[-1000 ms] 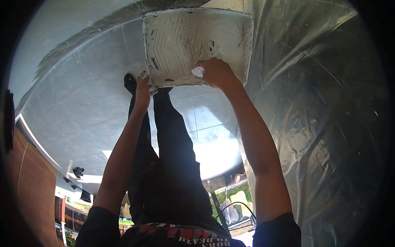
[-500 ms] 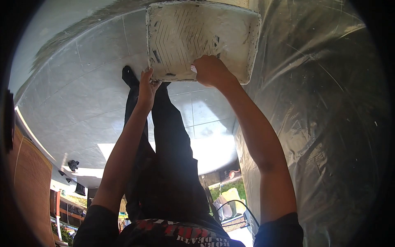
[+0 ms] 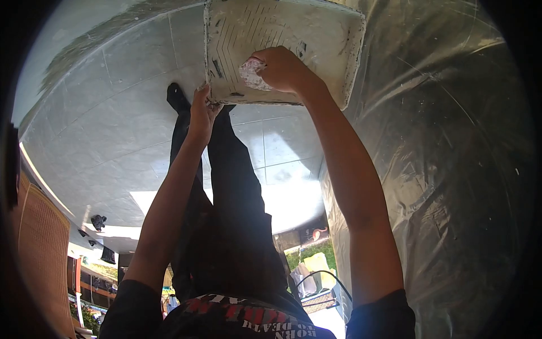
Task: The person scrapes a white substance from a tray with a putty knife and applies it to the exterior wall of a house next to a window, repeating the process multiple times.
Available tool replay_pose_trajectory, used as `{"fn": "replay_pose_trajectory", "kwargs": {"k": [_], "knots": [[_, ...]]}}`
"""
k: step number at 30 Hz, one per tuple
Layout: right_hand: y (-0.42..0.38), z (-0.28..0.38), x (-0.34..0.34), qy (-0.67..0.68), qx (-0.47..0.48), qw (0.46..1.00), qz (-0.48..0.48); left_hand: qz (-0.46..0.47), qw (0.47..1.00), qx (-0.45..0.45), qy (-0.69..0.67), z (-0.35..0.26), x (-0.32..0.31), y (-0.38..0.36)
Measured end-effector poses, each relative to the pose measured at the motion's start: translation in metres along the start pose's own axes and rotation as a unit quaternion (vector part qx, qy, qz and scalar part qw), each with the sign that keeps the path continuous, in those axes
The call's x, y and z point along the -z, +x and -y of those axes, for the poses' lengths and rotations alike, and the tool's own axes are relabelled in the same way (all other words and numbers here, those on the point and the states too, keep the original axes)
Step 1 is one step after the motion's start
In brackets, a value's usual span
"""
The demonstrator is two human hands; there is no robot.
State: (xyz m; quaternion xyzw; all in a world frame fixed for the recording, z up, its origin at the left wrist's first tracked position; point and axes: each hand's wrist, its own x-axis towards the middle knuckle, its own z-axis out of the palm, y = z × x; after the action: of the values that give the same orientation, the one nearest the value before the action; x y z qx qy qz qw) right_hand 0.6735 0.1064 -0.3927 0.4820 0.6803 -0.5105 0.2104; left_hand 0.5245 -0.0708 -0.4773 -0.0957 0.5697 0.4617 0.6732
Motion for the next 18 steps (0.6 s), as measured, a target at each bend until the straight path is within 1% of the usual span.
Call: {"fn": "replay_pose_trajectory", "kwargs": {"k": [2, 3, 4, 6, 10, 12, 15, 18], "knots": [[0.003, -0.006, 0.005, -0.08, -0.034, 0.996, -0.017, -0.007, 1.0, 0.002, -0.004, 0.002, 0.002, 0.002], [0.003, -0.007, 0.006, -0.119, -0.024, 0.993, 0.01, -0.011, 1.0, 0.002, -0.008, 0.002, 0.001, 0.003], [0.002, -0.009, 0.004, -0.12, -0.024, 0.992, 0.011, -0.011, 1.0, 0.003, -0.01, 0.002, 0.0, 0.002], [-0.002, -0.017, -0.006, -0.183, -0.009, 0.983, 0.007, -0.012, 1.0, 0.009, -0.014, 0.0, 0.0, 0.0], [-0.005, -0.034, -0.026, -0.194, -0.01, 0.981, -0.009, 0.008, 1.0, 0.008, -0.018, -0.001, 0.001, -0.002], [-0.005, -0.037, -0.029, -0.108, -0.06, 0.992, -0.015, 0.006, 1.0, 0.018, -0.024, 0.0, 0.003, 0.0], [-0.004, -0.037, -0.033, -0.092, -0.045, 0.995, -0.015, 0.01, 0.999, 0.019, -0.026, 0.006, 0.004, 0.004], [-0.007, -0.028, -0.034, -0.108, -0.053, 0.993, -0.013, 0.013, 0.999, 0.024, -0.042, 0.007, 0.006, 0.008]]}}
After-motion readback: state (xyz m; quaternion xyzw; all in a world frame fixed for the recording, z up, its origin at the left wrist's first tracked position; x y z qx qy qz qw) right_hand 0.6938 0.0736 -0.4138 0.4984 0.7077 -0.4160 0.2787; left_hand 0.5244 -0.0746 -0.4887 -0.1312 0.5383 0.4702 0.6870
